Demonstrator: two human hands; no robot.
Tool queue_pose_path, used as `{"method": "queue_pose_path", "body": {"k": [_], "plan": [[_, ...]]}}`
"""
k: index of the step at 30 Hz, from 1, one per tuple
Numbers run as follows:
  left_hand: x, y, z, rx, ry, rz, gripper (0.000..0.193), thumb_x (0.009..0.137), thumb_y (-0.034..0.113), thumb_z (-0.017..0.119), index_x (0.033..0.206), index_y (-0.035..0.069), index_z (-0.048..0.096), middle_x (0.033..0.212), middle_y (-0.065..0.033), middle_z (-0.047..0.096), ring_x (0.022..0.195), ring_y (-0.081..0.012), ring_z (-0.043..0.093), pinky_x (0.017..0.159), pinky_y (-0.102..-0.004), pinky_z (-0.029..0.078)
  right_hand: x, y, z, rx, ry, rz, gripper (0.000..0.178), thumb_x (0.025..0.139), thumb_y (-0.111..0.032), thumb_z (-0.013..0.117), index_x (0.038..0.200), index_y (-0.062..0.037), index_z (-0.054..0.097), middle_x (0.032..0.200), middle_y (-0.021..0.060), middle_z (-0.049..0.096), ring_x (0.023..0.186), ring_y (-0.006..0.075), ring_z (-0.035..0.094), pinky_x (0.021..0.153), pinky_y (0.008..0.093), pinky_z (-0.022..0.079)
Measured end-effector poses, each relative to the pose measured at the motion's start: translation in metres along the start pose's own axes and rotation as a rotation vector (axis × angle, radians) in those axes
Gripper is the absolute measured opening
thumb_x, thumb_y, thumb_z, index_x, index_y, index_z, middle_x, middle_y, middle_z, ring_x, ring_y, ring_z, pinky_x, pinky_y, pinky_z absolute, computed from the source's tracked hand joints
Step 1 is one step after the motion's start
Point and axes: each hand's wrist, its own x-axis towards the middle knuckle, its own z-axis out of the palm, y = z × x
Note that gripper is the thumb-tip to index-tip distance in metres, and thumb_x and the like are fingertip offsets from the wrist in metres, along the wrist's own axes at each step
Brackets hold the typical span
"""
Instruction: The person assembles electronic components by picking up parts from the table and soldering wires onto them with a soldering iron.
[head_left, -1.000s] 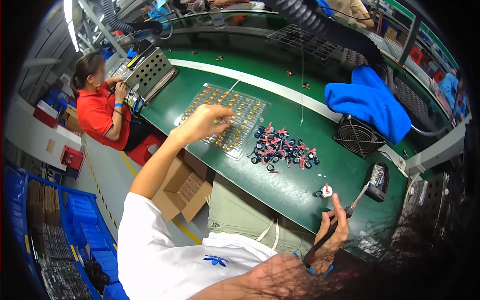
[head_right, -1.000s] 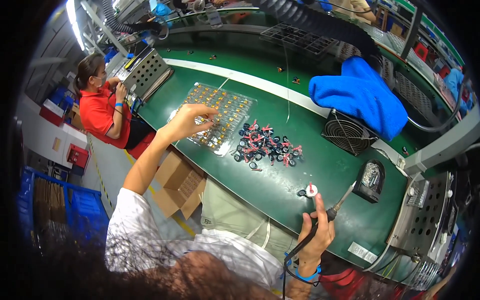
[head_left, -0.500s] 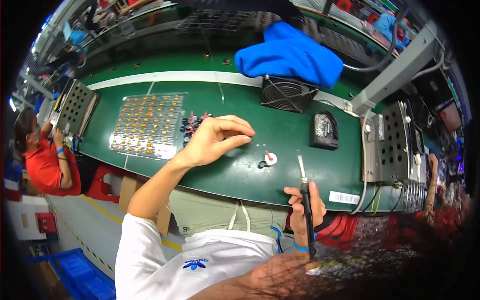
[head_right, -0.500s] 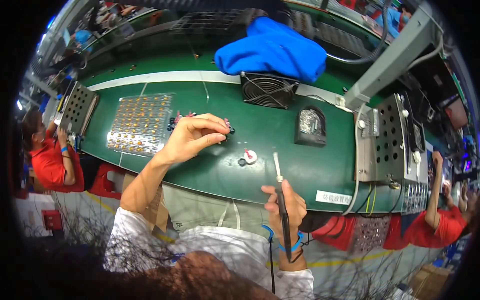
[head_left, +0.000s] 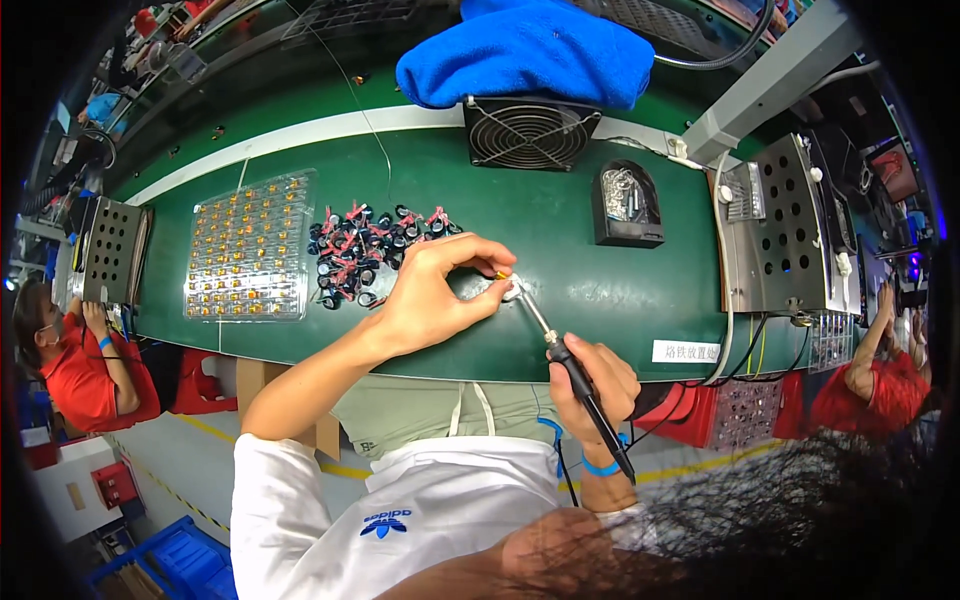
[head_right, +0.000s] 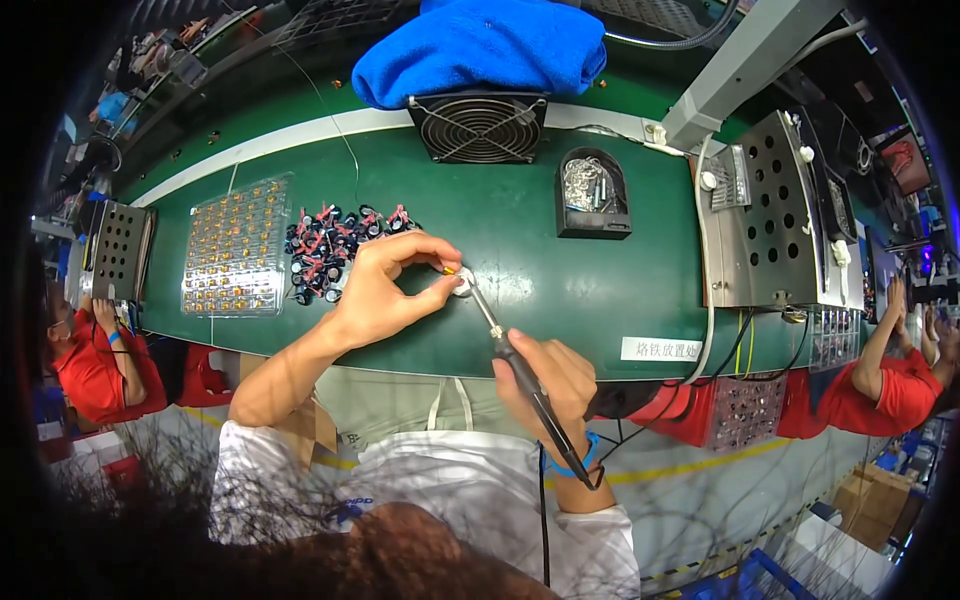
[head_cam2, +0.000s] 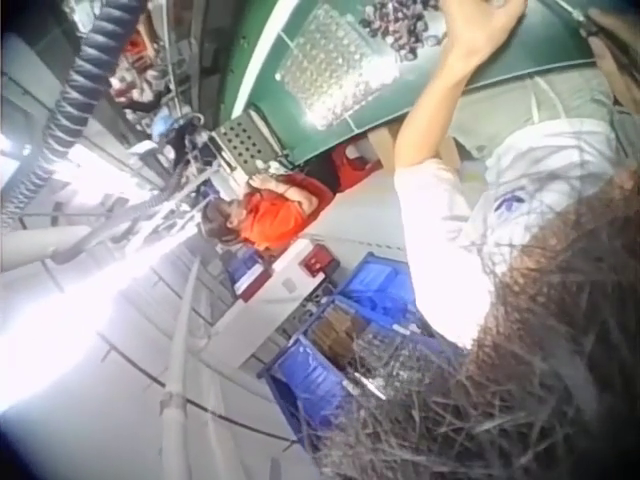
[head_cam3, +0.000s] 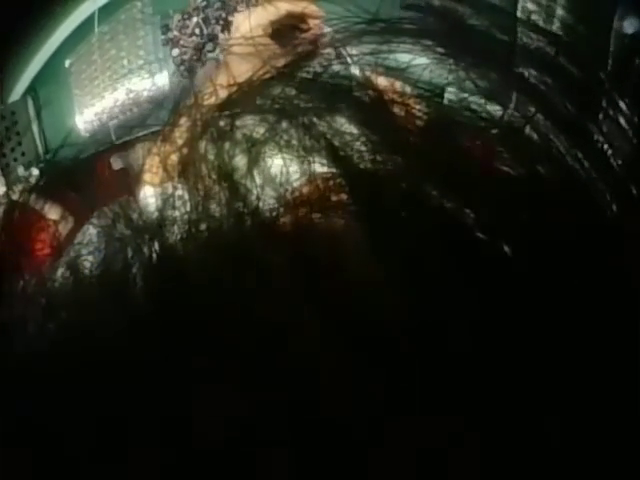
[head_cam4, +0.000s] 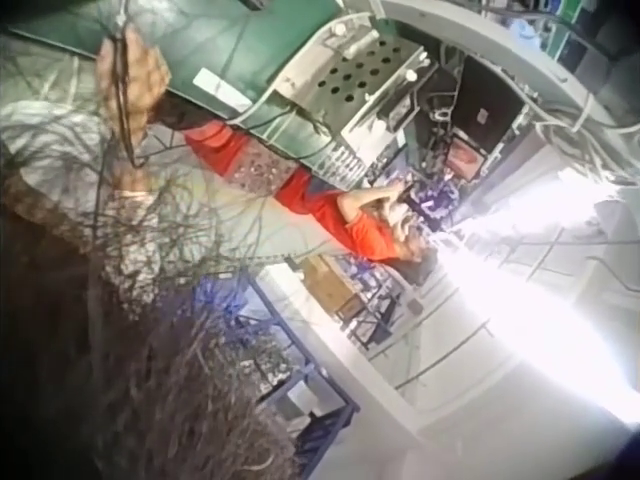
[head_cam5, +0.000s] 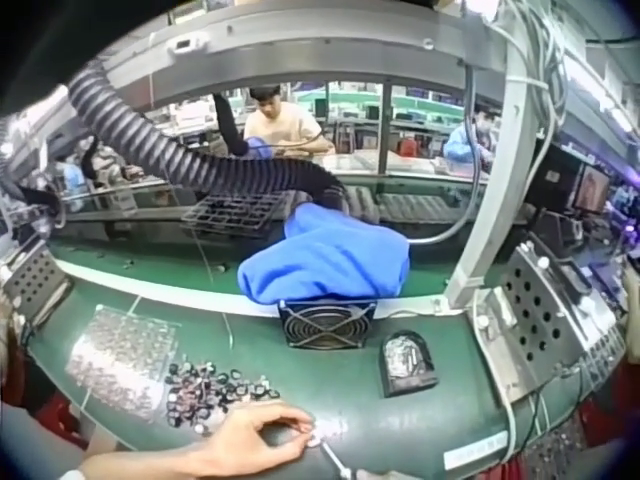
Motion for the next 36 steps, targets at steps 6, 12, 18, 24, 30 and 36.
{"method": "queue_pose_path", "body": {"k": [6, 12, 18, 24, 30, 36], "plan": [[-0.0009, -0.0049, 0.0021, -0.004, 0.042, 0.048, 0.026, 0.083, -0.002, 0.077, 0.109, -0.003, 0.073, 0.1, -0.0127, 0.075, 0.092, -0.0192, 0.075, 0.088, -0.0306, 0.06, -0.0006, 0.0007, 0.0008, -0.036, -0.029, -0.037, 0.032, 0.092, -0.014, 0.076, 0.112, 0.0101, 0.069, 0.077, 0.0147, 0.073, 0.059, 0.0243, 0.068, 0.056, 0.0314, 0.052], [-0.0005, -0.0018, 0.0001, -0.013, 0.017, 0.006, 0.026, 0.085, -0.008, 0.075, 0.111, -0.004, 0.072, 0.104, -0.0117, 0.072, 0.098, -0.0178, 0.071, 0.091, -0.0299, 0.058, 0.0045, -0.0009, 0.0024, -0.042, -0.04, -0.058, 0.031, 0.091, -0.013, 0.076, 0.111, 0.0101, 0.07, 0.076, 0.015, 0.072, 0.058, 0.0245, 0.066, 0.055, 0.0321, 0.051], [0.0006, -0.0049, 0.0019, 0.014, 0.055, 0.055, 0.026, 0.083, -0.002, 0.077, 0.108, -0.003, 0.073, 0.1, -0.0117, 0.075, 0.091, -0.0185, 0.075, 0.086, -0.0296, 0.061, 0.0055, -0.0005, 0.0052, -0.047, -0.019, -0.087, 0.03, 0.089, -0.01, 0.077, 0.111, 0.0095, 0.07, 0.073, 0.0147, 0.068, 0.057, 0.0257, 0.065, 0.054, 0.0332, 0.051], [0.0006, -0.0037, 0.0014, 0.034, 0.052, 0.085, 0.024, 0.084, -0.002, 0.077, 0.107, -0.003, 0.073, 0.099, -0.0116, 0.076, 0.09, -0.0189, 0.076, 0.084, -0.0298, 0.061, 0.0037, -0.0007, 0.0022, -0.054, -0.041, -0.09, 0.031, 0.09, -0.009, 0.076, 0.114, 0.009, 0.068, 0.076, 0.0155, 0.07, 0.058, 0.0258, 0.066, 0.055, 0.0333, 0.052], [-0.0003, -0.0063, 0.002, 0.029, 0.06, 0.089, 0.024, 0.084, -0.002, 0.077, 0.108, -0.003, 0.073, 0.1, -0.0122, 0.076, 0.09, -0.0191, 0.076, 0.084, -0.0299, 0.061, -0.0011, 0.0028, 0.0006, -0.044, -0.014, -0.1, 0.033, 0.095, -0.011, 0.073, 0.121, 0.0081, 0.065, 0.08, 0.0163, 0.074, 0.06, 0.0252, 0.068, 0.056, 0.0326, 0.053], [-0.0002, -0.0021, 0.0015, 0.03, 0.054, 0.081, 0.025, 0.084, -0.002, 0.076, 0.108, -0.003, 0.073, 0.101, -0.0122, 0.076, 0.091, -0.0198, 0.076, 0.085, -0.0301, 0.061, -0.0003, 0.0007, -0.0015, -0.064, -0.051, -0.076, 0.032, 0.095, -0.012, 0.074, 0.118, 0.0076, 0.066, 0.08, 0.016, 0.074, 0.061, 0.0246, 0.068, 0.056, 0.0317, 0.053]]}}
